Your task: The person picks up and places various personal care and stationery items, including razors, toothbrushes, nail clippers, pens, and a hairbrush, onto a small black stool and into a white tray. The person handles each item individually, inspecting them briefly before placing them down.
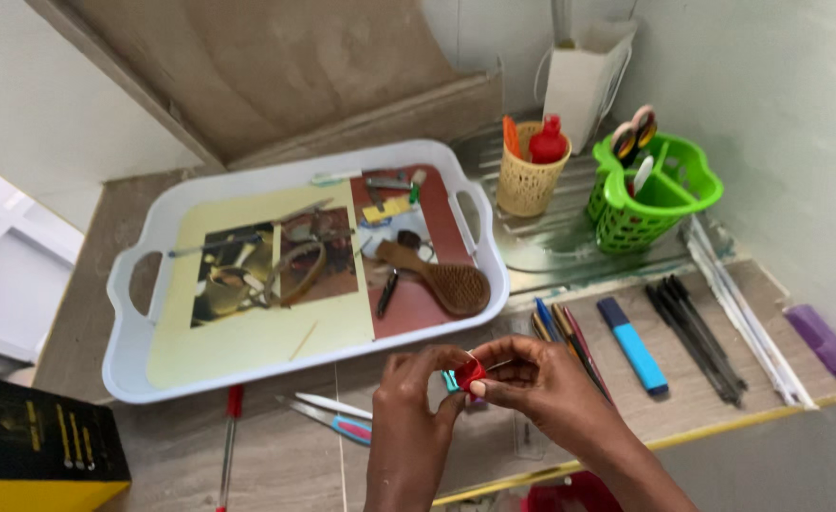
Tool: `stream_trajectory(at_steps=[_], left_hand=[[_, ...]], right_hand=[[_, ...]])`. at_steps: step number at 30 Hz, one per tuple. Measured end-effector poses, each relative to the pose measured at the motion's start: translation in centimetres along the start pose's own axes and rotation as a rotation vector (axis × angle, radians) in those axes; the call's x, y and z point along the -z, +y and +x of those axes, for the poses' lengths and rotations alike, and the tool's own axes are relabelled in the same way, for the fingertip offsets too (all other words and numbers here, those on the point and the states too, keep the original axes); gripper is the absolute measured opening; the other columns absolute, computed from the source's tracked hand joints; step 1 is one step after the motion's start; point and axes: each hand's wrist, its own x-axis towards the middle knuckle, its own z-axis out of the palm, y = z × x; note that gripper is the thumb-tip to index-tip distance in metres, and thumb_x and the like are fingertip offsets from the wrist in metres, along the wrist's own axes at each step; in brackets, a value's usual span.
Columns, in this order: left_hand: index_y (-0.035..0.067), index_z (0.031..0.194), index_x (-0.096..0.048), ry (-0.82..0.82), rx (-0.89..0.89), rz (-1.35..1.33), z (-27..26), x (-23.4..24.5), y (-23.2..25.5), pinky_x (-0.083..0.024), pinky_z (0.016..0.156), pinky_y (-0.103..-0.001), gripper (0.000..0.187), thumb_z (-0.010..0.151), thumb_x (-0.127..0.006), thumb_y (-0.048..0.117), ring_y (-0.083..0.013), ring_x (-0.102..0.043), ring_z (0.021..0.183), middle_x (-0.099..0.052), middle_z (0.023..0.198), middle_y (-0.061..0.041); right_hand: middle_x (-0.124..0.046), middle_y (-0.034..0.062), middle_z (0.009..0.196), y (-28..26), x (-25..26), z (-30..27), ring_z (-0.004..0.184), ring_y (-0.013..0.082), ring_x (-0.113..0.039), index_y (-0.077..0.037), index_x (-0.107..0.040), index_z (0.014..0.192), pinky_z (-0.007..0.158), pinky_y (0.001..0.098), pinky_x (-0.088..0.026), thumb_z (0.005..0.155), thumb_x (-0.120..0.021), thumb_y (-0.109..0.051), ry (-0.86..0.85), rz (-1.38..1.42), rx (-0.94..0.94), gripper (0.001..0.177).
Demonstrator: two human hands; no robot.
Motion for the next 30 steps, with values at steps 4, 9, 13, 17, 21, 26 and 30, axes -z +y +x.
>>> stream_trajectory(at_steps=[4, 9, 13, 17, 21, 26, 30], left_hand=[[0.011, 0.111, -0.070, 0.077, -0.066, 0.052, -1.1, -1.2, -1.0, -0.047, 0.096, -0.046, 0.050, 0.066, -0.085, -0.004, -0.0316, -0.059, 0.117, -0.069, 0.114, -0.009], [0.011, 0.122, -0.064, 0.028, -0.010, 0.105, -1.4, -2.5, -1.9, -0.047, 0.099, -0.044, 0.064, 0.064, -0.084, -0.004, -0.0333, -0.057, 0.120, -0.060, 0.125, -0.011], [0.007, 0.131, -0.058, 0.015, -0.094, 0.150, -1.5, -3.5, -2.3, -0.046, 0.101, -0.045, 0.073, 0.064, -0.083, -0.004, -0.0350, -0.054, 0.121, -0.057, 0.129, -0.013], [0.007, 0.135, -0.058, 0.011, -0.119, 0.206, -1.2, -4.2, -2.7, -0.046, 0.104, -0.044, 0.072, 0.067, -0.078, -0.009, -0.0338, -0.052, 0.124, -0.056, 0.132, -0.013], [0.008, 0.134, -0.061, -0.009, -0.103, 0.201, -0.9, -4.1, -2.3, -0.046, 0.103, -0.044, 0.069, 0.069, -0.079, -0.006, -0.0332, -0.052, 0.123, -0.059, 0.129, -0.012], [0.009, 0.130, -0.064, -0.004, -0.034, 0.198, -0.8, -4.3, -1.4, -0.047, 0.103, -0.043, 0.062, 0.071, -0.079, -0.003, -0.0308, -0.054, 0.120, -0.061, 0.126, -0.011], [0.010, 0.130, -0.066, 0.000, 0.026, 0.209, -1.1, -4.3, -0.8, -0.047, 0.102, -0.043, 0.060, 0.072, -0.078, -0.003, -0.0298, -0.053, 0.120, -0.061, 0.128, -0.011]], right_hand=[[-0.081, 0.0061, 0.096, 2.4, -0.5, -0.1, 0.089, 0.0131, -0.077, -0.001, -0.074, 0.110, 0.083, 0.0287, -0.062, 0.080, -0.082, -0.012, 0.158, -0.154, 0.083, 0.033], [-0.079, 0.0067, 0.095, 3.5, -1.0, -0.7, 0.087, 0.0131, -0.075, -0.003, -0.070, 0.106, 0.081, 0.0291, -0.061, 0.079, -0.080, -0.009, 0.353, -0.187, 0.155, 0.029], [-0.078, 0.0059, 0.098, 3.6, -1.4, -0.7, 0.089, 0.0132, -0.076, -0.004, -0.070, 0.104, 0.080, 0.0287, -0.060, 0.077, -0.080, -0.007, 0.409, -0.337, 0.242, 0.029], [-0.080, 0.0066, 0.096, 3.8, -1.7, -0.4, 0.089, 0.0136, -0.079, -0.004, -0.069, 0.102, 0.081, 0.0292, -0.062, 0.080, -0.081, -0.009, 0.421, -0.340, 0.217, 0.026], [-0.077, 0.0059, 0.101, 3.5, -2.0, -0.6, 0.092, 0.0144, -0.078, -0.005, -0.067, 0.110, 0.082, 0.0306, -0.062, 0.079, -0.080, -0.008, 0.456, -0.399, 0.296, 0.033], [-0.078, 0.0056, 0.102, 3.1, -2.5, -0.7, 0.092, 0.0165, -0.077, -0.006, -0.073, 0.104, 0.082, 0.0329, -0.061, 0.079, -0.079, -0.003, 0.502, -0.535, 0.399, 0.026], [-0.079, 0.0042, 0.100, 2.8, -2.4, -1.0, 0.089, 0.0149, -0.077, -0.008, -0.074, 0.104, 0.080, 0.0313, -0.061, 0.079, -0.081, -0.008, 0.503, -0.541, 0.307, 0.026]])
